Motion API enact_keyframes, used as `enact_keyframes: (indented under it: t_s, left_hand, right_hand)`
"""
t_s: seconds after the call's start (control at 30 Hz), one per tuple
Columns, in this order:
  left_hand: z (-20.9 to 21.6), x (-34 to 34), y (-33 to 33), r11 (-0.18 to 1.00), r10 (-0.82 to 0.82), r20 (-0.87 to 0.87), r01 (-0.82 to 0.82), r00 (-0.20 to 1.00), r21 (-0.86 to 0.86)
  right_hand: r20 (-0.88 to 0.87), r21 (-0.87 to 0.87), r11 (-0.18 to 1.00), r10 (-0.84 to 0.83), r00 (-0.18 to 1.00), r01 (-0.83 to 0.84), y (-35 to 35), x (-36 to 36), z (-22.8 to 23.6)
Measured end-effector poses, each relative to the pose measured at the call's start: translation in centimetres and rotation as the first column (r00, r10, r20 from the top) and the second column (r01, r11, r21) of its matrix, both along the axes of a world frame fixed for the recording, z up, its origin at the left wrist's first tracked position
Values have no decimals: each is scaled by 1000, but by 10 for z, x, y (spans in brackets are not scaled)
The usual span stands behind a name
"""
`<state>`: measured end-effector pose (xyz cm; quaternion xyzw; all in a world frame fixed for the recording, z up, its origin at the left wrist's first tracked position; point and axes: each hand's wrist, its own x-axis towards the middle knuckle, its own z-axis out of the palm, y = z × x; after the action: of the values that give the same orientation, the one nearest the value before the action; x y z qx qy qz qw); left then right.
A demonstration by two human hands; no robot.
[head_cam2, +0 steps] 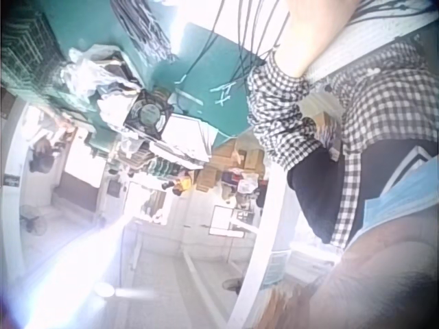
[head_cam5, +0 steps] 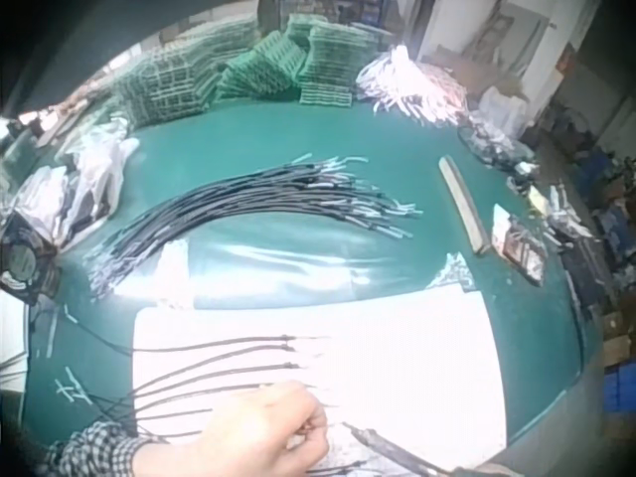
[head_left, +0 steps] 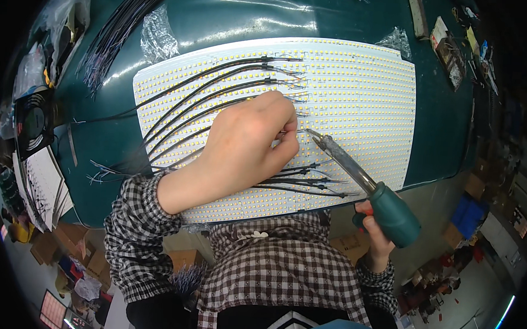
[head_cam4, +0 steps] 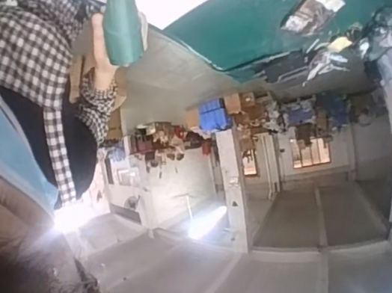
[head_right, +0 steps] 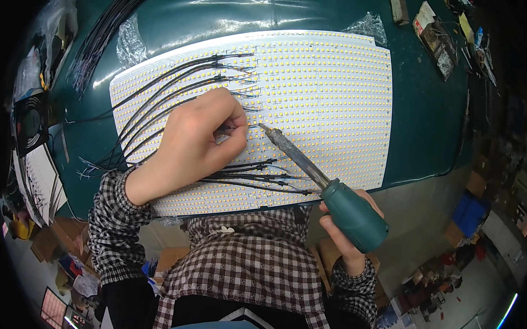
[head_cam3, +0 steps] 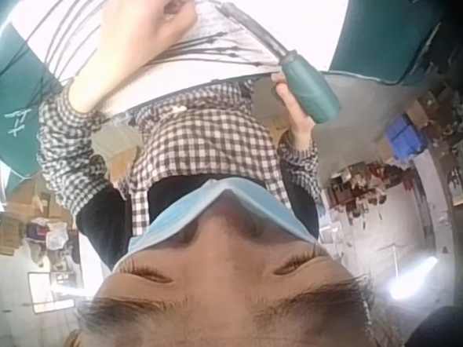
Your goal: The person uses a soldering iron to attach black wires to a large LED panel. They hold the wires in place with one hand while applying the soldering iron with the other, working methodically across the surface of the panel.
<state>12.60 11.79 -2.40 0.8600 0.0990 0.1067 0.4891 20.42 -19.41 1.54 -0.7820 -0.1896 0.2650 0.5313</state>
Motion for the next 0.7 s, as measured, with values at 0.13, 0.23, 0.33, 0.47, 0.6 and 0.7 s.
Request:
enact_keyframes:
  t_s: [0.13,0.23,0.33,0.47,0.6,0.7]
  left_hand:
    - [1,0,0,1000,3,-8,-3,1000,-10]
    - [1,0,0,1000,-1,1,1,1000,-2]
    - [0,0,0,1000,0,7,0,1000,7]
    - [0,0,0,1000,-1,10,1,1000,9]
    - [2,0,1,1000,-3,5,3,1000,19]
    - [2,0,1,1000,-5,4,5,1000,14]
  right_hand:
    - [-9,-22,1000,-1,1000,1,3,1,2]
    - [-20,-9,1000,-14,1000,14,4,-1,2]
    - [-13,-9,1000,8,1000,-8,2,0,0]
    - [-1,-16,1000,5,1000,-5,3,-1,1]
    - [-4,-20,1000,-8,1000,8,4,-2,1]
    - [1,-28,999,-35,999,35,0,-4,1]
